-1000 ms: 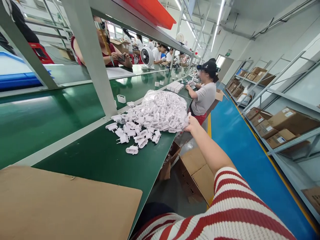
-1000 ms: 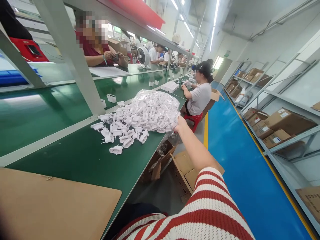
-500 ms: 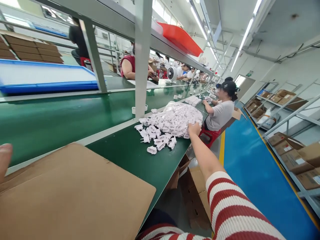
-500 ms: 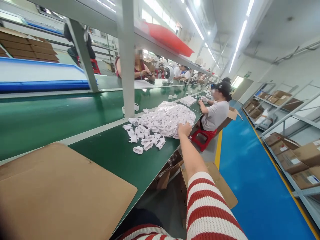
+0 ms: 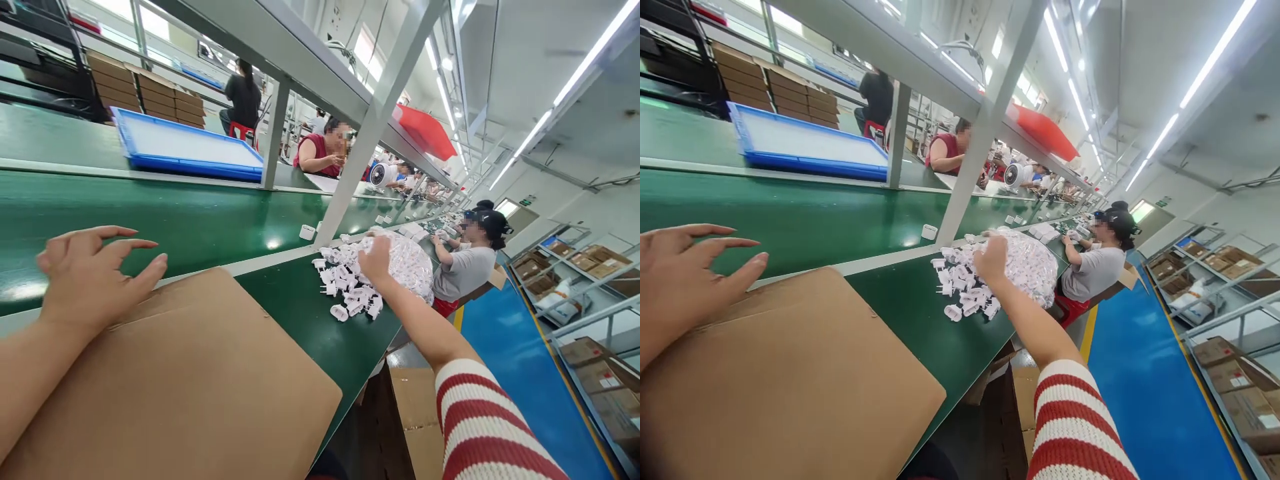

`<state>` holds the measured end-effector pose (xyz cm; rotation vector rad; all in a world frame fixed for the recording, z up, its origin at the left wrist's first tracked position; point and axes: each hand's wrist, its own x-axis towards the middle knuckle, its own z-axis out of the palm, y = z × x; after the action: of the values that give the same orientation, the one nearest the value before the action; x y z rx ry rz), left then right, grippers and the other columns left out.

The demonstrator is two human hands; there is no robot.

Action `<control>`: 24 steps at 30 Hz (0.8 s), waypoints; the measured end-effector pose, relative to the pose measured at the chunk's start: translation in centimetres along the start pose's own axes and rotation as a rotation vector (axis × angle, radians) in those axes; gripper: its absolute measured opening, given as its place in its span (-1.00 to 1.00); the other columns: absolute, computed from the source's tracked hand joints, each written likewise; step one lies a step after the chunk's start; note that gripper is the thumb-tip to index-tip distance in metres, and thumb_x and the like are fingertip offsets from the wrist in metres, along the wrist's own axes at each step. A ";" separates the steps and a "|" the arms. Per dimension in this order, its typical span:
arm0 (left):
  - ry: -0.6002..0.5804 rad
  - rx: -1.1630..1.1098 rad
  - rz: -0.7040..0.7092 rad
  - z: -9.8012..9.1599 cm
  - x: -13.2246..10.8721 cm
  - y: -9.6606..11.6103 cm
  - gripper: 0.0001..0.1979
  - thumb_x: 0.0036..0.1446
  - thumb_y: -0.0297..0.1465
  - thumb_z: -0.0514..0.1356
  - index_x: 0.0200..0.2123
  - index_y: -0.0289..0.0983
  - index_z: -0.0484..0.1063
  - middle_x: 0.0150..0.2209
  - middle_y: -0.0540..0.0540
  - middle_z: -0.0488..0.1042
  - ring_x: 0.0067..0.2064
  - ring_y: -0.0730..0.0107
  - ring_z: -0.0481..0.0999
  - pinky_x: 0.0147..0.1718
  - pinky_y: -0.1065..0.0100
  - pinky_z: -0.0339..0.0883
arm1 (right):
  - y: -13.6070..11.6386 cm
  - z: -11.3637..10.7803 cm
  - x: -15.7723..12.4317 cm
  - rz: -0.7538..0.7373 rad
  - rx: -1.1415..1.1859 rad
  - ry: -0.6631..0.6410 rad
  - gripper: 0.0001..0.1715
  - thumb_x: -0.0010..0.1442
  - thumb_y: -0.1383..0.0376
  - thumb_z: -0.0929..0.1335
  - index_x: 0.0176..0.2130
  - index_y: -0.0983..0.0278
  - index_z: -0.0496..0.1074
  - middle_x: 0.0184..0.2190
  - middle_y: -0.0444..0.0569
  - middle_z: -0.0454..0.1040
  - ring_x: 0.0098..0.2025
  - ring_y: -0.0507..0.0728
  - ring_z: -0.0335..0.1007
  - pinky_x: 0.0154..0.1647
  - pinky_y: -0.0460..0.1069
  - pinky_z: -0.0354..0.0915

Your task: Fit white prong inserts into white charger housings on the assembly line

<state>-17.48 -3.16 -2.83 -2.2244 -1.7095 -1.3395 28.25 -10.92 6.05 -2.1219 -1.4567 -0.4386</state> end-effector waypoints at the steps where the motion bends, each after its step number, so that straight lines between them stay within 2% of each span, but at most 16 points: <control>1: 0.034 -0.001 0.009 -0.1 0.0 0.3 -0.40 0.29 0.01 -0.05 -0.11 -0.37 0.55 0.13 -0.43 0.45 0.33 -0.39 0.27 0.25 -0.32 0.11 | -2.0 1.3 -0.2 -0.209 0.055 -0.076 -0.61 0.25 0.34 0.31 0.07 0.30 0.43 0.11 0.22 0.45 0.26 0.34 0.27 0.35 0.21 0.21; 2: 0.064 -0.003 0.020 -0.2 0.0 0.5 -0.38 0.30 0.02 -0.06 -0.16 -0.37 0.56 0.11 -0.42 0.48 0.31 -0.38 0.31 0.24 -0.30 0.13 | -4.1 2.7 -0.5 -0.376 0.097 -0.155 -0.63 0.29 0.33 0.28 0.07 0.28 0.44 0.09 0.19 0.47 0.24 0.31 0.30 0.35 0.19 0.23; 3: 0.086 -0.004 0.029 -0.1 0.1 0.6 -0.38 0.31 0.03 -0.07 -0.18 -0.36 0.57 0.09 -0.42 0.49 0.29 -0.38 0.33 0.24 -0.29 0.14 | -6.1 4.1 -0.7 -0.483 0.115 -0.226 -0.62 0.32 0.31 0.27 0.09 0.28 0.45 0.10 0.18 0.48 0.25 0.30 0.30 0.36 0.18 0.22; 5: 0.103 -0.002 0.033 0.0 0.1 0.6 -0.40 0.31 0.03 -0.06 -0.20 -0.34 0.57 0.09 -0.41 0.50 0.29 -0.35 0.35 0.23 -0.26 0.16 | -9.9 6.8 -0.9 -0.530 0.070 -0.347 -0.49 0.35 0.25 0.30 0.23 0.35 0.38 0.20 0.25 0.44 0.36 0.32 0.22 0.45 0.19 0.12; 6: 0.107 0.001 0.032 0.1 0.1 0.5 -0.42 0.31 0.02 -0.05 -0.20 -0.33 0.56 0.09 -0.40 0.51 0.29 -0.31 0.36 0.22 -0.23 0.16 | -11.7 8.0 -0.7 -0.490 0.025 -0.388 -0.36 0.36 0.20 0.32 0.32 0.41 0.30 0.29 0.32 0.36 0.45 0.36 0.10 0.50 0.23 0.02; 8: 0.104 0.015 0.025 0.2 0.0 0.3 -0.45 0.32 0.01 -0.03 -0.21 -0.29 0.55 0.08 -0.36 0.51 0.28 -0.23 0.37 0.21 -0.16 0.17 | -14.6 10.0 0.4 -0.347 -0.040 -0.432 -0.11 0.37 0.07 0.34 0.46 0.47 0.07 0.47 0.42 0.06 0.57 0.47 -0.19 0.55 0.35 -0.20; 10: 0.071 0.037 0.014 0.0 0.0 0.2 -0.51 0.32 -0.01 0.00 -0.19 -0.26 0.54 0.10 -0.31 0.51 0.28 -0.17 0.36 0.20 -0.10 0.17 | -16.5 11.4 2.2 -0.209 -0.053 -0.436 0.04 0.37 -0.02 0.33 0.53 0.39 -0.13 0.57 0.39 -0.29 0.59 0.58 -0.41 0.52 0.47 -0.34; 12: 0.034 0.049 0.007 -0.2 0.0 0.3 -0.57 0.33 -0.04 0.04 -0.17 -0.24 0.53 0.12 -0.29 0.49 0.29 -0.15 0.34 0.19 -0.08 0.17 | -17.4 12.4 4.5 -0.110 -0.049 -0.427 0.09 0.37 -0.06 0.33 0.56 0.27 -0.22 0.59 0.29 -0.52 0.58 0.64 -0.46 0.49 0.54 -0.35; 14: 0.023 0.040 0.002 -0.3 0.1 0.5 -0.61 0.33 -0.06 0.08 -0.17 -0.23 0.52 0.13 -0.28 0.49 0.30 -0.15 0.33 0.20 -0.09 0.15 | -17.5 13.2 6.7 -0.023 -0.051 -0.444 0.11 0.35 -0.09 0.34 0.56 0.21 -0.25 0.58 0.25 -0.61 0.58 0.65 -0.40 0.47 0.56 -0.26; 17: 0.034 0.010 -0.026 -0.2 0.2 0.5 -0.64 0.31 -0.07 0.10 -0.20 -0.21 0.51 0.12 -0.25 0.49 0.31 -0.14 0.32 0.24 -0.10 0.12 | -17.1 14.3 8.7 0.105 -0.054 -0.547 0.20 0.31 -0.17 0.36 0.57 0.24 -0.24 0.57 0.30 -0.57 0.56 0.64 -0.30 0.46 0.52 -0.09; 19: 0.026 0.006 -0.040 -0.1 0.3 0.3 -0.64 0.32 -0.06 0.09 -0.20 -0.20 0.51 0.13 -0.24 0.48 0.32 -0.13 0.31 0.26 -0.10 0.11 | -16.9 14.9 9.2 0.154 -0.058 -0.607 0.19 0.28 -0.21 0.37 0.54 0.34 -0.09 0.56 0.38 -0.39 0.53 0.67 -0.22 0.42 0.53 0.03; 22: 0.000 0.018 -0.028 0.1 0.3 -0.1 -0.62 0.34 -0.06 0.08 -0.18 -0.21 0.51 0.15 -0.25 0.46 0.34 -0.13 0.29 0.28 -0.10 0.11 | -16.8 15.4 9.0 0.145 -0.047 -0.634 -0.03 0.30 -0.13 0.37 0.39 0.46 0.24 0.47 0.47 -0.04 0.44 0.66 0.00 0.31 0.50 0.23; 24: -0.001 0.022 -0.018 0.2 0.3 -0.3 -0.64 0.34 -0.06 0.09 -0.17 -0.20 0.51 0.16 -0.23 0.45 0.35 -0.11 0.29 0.29 -0.09 0.10 | -17.0 15.4 8.5 0.073 -0.020 -0.628 -0.25 0.35 -0.01 0.35 0.30 0.45 0.37 0.39 0.43 0.12 0.38 0.58 0.14 0.28 0.40 0.31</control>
<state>-17.58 -2.74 -2.92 -2.2041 -1.7408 -1.3168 15.17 9.35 2.17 -2.4429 -1.6830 0.2754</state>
